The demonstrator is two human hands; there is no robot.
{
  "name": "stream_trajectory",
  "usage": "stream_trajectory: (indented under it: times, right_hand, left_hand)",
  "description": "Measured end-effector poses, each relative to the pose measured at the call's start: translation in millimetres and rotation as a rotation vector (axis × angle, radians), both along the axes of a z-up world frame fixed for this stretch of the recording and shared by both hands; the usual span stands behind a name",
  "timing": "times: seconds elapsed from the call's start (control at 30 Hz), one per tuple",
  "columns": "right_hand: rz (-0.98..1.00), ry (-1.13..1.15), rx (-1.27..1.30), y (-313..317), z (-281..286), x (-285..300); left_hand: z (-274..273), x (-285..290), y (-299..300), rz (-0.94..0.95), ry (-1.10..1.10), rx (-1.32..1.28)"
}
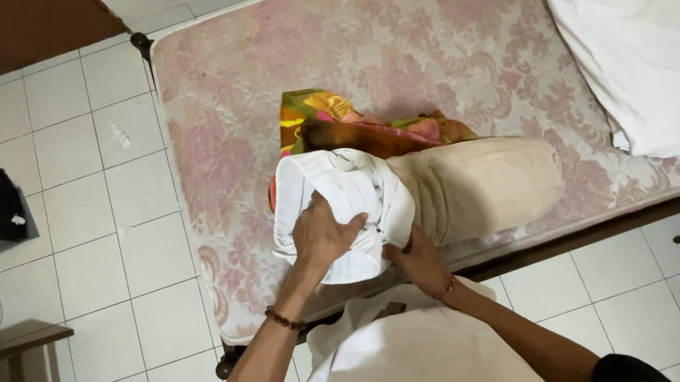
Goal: The person inserts a pillow into a white drawstring pillowcase on a bed, gathers the fabric at the open end, pulls the drawstring tight, and ties it closed. They then lift and reposition the covered pillow on the bed.
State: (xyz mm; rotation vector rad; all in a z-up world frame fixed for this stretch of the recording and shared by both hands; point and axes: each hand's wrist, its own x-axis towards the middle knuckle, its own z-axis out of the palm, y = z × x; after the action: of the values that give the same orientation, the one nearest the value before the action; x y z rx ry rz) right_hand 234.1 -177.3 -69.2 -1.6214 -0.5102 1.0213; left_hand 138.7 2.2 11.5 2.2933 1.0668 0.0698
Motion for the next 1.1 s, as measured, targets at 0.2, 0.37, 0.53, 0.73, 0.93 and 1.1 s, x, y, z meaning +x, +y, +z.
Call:
stream_trajectory:
  times: [0.2, 0.37, 0.53, 0.73, 0.93, 1.1]
  right_hand:
    - [0.014, 0.014, 0.148, -5, 1, 6]
    - [-0.007, -0.189, 0.044, -14, -14, 20]
    - [-0.13, -0.49, -0.234, -33, -42, 50]
    - [-0.068, -0.495, -0.191, -44, -28, 78]
    - [-0.166, 0.152, 0.228, -34, -7, 105]
    - [0.02, -0.382, 0.174, 21, 7, 88]
  left_hand:
    - [-8, 17, 25, -0.02, -0.048, -0.035]
    - [41, 33, 37, 0.016, -0.132, -0.102]
    - [82, 30, 44, -0.022, -0.437, -0.179]
    - [95, -2, 36, -0.03, -0.42, -0.3]
    - [70, -36, 33, -0.375, -0.623, -0.377]
    - [67, -50, 19, -0.48, -0.565, -0.208]
